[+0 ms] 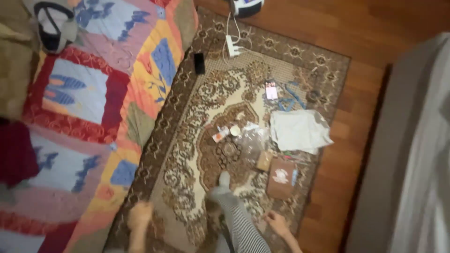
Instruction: Wrapping a book in white paper and securing it with brown tape.
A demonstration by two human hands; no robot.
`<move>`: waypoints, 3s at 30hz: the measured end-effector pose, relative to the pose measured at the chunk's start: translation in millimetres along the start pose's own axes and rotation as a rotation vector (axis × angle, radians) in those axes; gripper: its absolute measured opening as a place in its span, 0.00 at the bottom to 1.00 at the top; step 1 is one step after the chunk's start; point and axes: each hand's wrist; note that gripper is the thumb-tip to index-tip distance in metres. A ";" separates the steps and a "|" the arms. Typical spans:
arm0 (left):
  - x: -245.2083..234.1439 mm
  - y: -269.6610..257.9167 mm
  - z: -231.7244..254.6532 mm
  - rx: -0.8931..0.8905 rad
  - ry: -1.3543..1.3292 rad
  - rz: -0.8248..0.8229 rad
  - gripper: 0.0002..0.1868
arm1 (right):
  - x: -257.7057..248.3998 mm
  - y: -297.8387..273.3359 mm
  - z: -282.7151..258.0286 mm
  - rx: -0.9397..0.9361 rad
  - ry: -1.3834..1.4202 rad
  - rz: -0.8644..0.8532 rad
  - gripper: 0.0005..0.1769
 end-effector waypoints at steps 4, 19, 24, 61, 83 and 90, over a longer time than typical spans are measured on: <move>58.9 48.5 117.9 0.315 0.093 -0.060 0.22 | -12.3 66.1 -58.6 0.016 0.298 0.259 0.23; 373.6 410.3 313.2 0.903 0.302 0.116 0.20 | 17.3 429.1 -146.7 -0.231 -0.041 0.459 0.14; 394.5 444.8 392.9 1.122 0.179 0.455 0.37 | 24.2 518.1 -133.6 -0.392 0.102 0.511 0.17; 574.6 310.8 284.5 1.630 -0.654 -0.717 0.12 | 25.0 427.3 45.8 0.082 0.346 0.935 0.20; 598.9 239.3 369.7 0.898 -0.407 -1.409 0.19 | -181.3 584.0 280.2 0.980 0.616 1.011 0.40; 596.4 240.0 383.0 0.859 -0.537 -1.421 0.19 | -197.1 533.6 249.5 0.395 0.972 1.691 0.17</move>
Point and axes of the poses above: each hand's wrist, its own y-axis towards the middle knuckle, its own x-axis out of the palm, z = x × y, and after that the axes turned 13 degrees about -y, right-handed
